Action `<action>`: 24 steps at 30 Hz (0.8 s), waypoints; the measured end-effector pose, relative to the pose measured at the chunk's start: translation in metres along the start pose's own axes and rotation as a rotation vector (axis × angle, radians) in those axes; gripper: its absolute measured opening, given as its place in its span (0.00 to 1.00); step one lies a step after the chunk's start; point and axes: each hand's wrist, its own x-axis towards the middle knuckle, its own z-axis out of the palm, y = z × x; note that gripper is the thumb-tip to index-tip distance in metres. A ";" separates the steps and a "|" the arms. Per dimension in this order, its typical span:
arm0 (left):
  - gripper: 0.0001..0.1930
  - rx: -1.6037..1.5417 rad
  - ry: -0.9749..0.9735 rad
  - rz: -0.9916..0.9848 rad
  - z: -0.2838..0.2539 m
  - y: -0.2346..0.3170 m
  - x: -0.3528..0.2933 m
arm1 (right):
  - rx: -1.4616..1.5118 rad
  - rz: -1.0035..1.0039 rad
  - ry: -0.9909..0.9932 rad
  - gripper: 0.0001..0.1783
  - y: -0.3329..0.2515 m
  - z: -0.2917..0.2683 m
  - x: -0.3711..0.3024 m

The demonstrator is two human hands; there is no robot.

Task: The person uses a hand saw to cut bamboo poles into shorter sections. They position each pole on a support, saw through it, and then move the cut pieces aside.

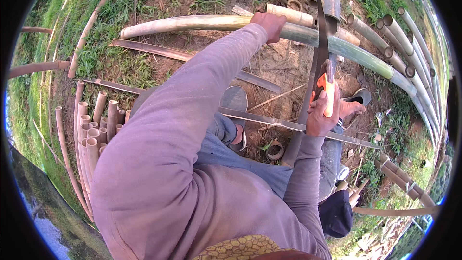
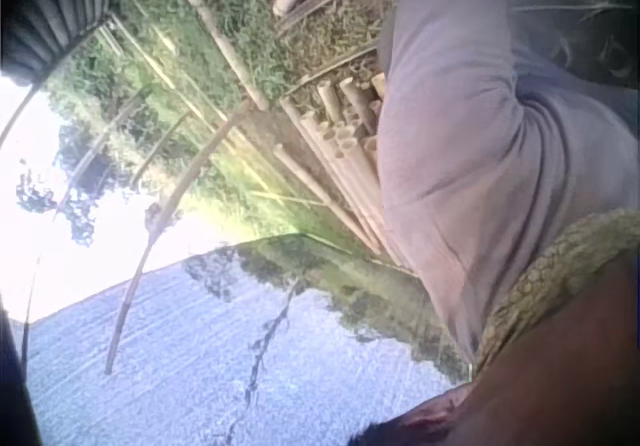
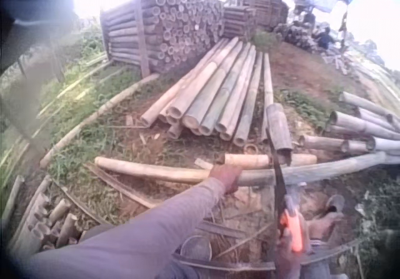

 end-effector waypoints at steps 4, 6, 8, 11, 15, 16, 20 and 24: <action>0.28 0.061 -0.098 -0.019 -0.011 0.011 0.004 | -0.154 -0.065 -0.003 0.28 0.008 -0.017 -0.018; 0.28 0.069 -0.131 -0.040 -0.010 0.009 0.006 | -0.162 -0.024 -0.027 0.30 -0.007 -0.037 -0.062; 0.28 0.056 -0.120 -0.038 -0.010 0.008 0.003 | -0.135 -0.003 -0.039 0.32 -0.016 -0.057 -0.102; 0.28 0.055 -0.120 -0.016 -0.013 0.009 0.003 | -0.166 -0.003 -0.030 0.33 -0.019 -0.070 -0.126; 0.28 0.039 -0.090 -0.007 -0.002 0.011 0.004 | -0.130 -0.027 0.002 0.28 0.003 -0.009 -0.025; 0.28 0.042 -0.088 -0.006 0.000 0.012 0.006 | -0.127 -0.068 0.015 0.27 0.006 0.009 0.008; 0.29 0.085 -0.107 -0.002 -0.016 0.019 0.006 | -0.218 -0.256 0.065 0.27 0.004 0.022 0.033; 0.24 0.070 -0.098 -0.032 -0.025 0.012 -0.001 | -0.182 -0.133 0.004 0.29 0.000 -0.037 -0.072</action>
